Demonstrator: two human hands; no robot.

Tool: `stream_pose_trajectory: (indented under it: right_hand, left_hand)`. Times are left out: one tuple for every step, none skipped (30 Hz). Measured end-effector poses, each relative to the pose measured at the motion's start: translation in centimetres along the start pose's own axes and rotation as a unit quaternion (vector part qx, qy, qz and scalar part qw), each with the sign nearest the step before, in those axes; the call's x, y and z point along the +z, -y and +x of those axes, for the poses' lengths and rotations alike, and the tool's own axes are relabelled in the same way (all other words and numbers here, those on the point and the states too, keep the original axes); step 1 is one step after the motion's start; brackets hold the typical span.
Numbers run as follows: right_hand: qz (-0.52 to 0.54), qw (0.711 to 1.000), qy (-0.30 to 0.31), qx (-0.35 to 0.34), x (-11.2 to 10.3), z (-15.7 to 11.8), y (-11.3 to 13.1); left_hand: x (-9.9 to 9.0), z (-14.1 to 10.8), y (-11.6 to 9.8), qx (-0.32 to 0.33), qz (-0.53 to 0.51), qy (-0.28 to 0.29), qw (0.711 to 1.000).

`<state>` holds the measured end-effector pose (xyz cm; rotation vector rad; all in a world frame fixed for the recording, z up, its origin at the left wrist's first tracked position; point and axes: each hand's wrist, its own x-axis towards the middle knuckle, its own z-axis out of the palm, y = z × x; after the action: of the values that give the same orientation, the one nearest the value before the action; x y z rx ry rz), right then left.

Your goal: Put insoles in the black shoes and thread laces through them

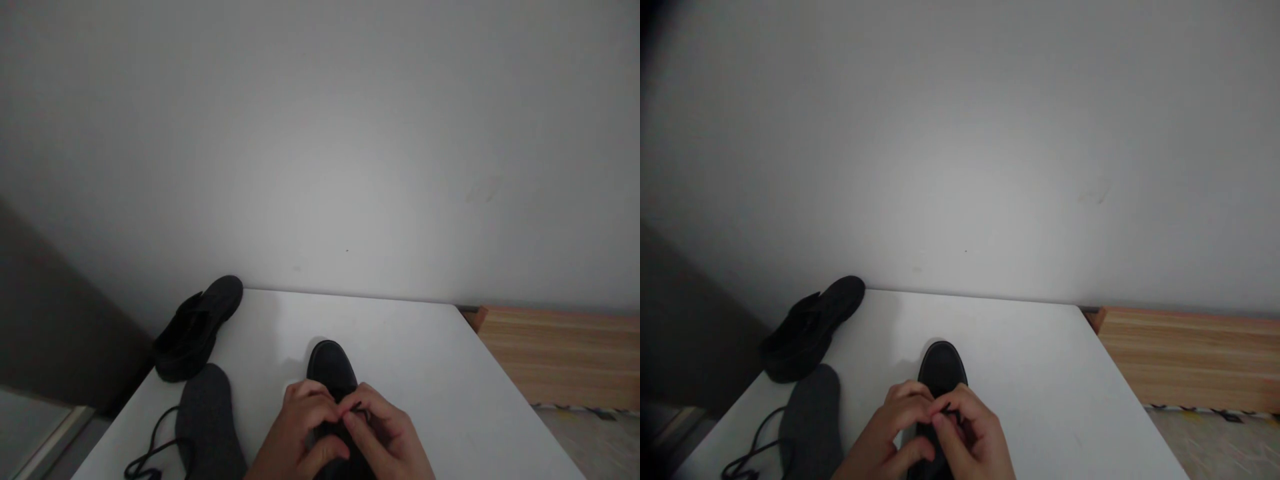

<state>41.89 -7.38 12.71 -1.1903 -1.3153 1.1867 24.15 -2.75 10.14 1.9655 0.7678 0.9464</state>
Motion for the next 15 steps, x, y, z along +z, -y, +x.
stream_pose_trajectory:
  right_hand:
    - [0.015, 1.0, -0.017, 0.002, 0.0, -0.1, 0.1]
    - [0.031, 0.999, -0.034, 0.003, 0.0, -0.1, 0.2]
    - [0.049, 0.998, -0.048, 0.003, 0.0, -0.2, 0.3]
    - [0.065, 0.996, -0.058, 0.0, -0.1, -0.3, 0.3]
    - [0.078, 0.995, -0.063, -0.006, -0.2, -0.4, 0.2]
    - [0.083, 0.994, -0.067, -0.015, -0.4, -0.5, 0.1]
    - [0.081, 0.994, -0.07, -0.03, -0.7, -0.7, 0.1]
    - [0.069, 0.994, -0.068, -0.05, -0.9, -0.8, 0.0]
    - [0.05, 0.994, -0.061, -0.072, -1.2, -0.9, 0.0]
    - [0.029, 0.994, -0.048, -0.094, -1.5, -1.0, 0.0]
    - [0.009, 0.993, -0.029, -0.118, -1.7, -1.0, 0.1]
    - [-0.01, 0.99, -0.004, -0.139, -1.8, -1.0, 0.3]
    - [-0.03, 0.986, 0.023, -0.16, -1.9, -0.9, 0.5]
    - [-0.053, 0.981, 0.045, -0.184, -1.8, -0.7, 0.7]
    - [-0.08, 0.972, 0.061, -0.212, -1.7, -0.4, 0.9]
  left_hand:
    - [0.0, 0.0, 0.1, 0.013, 0.006, 0.009, 1.0]
    - [0.1, 0.0, 0.0, 0.013, 0.008, 0.009, 1.0]
    - [0.2, 0.0, -0.1, 0.002, 0.006, 0.003, 1.0]
    - [0.4, 0.1, -0.3, -0.017, 0.0, -0.008, 1.0]
    - [0.5, 0.2, -0.5, -0.04, -0.009, -0.019, 0.999]
    - [0.7, 0.3, -0.7, -0.067, -0.019, -0.026, 0.997]
    - [0.8, 0.5, -0.8, -0.091, -0.029, -0.03, 0.995]
    - [1.0, 0.6, -0.9, -0.109, -0.039, -0.031, 0.993]
    - [1.1, 0.8, -0.9, -0.122, -0.05, -0.031, 0.991]
    - [1.2, 0.9, -0.9, -0.132, -0.06, -0.03, 0.989]
    - [1.3, 1.0, -0.8, -0.142, -0.069, -0.031, 0.987]
    - [1.3, 1.0, -0.7, -0.15, -0.075, -0.034, 0.985]
    - [1.4, 1.0, -0.6, -0.155, -0.078, -0.035, 0.984]
    - [1.4, 1.0, -0.6, -0.156, -0.074, -0.037, 0.984]
    - [1.4, 0.9, -0.5, -0.151, -0.067, -0.036, 0.986]
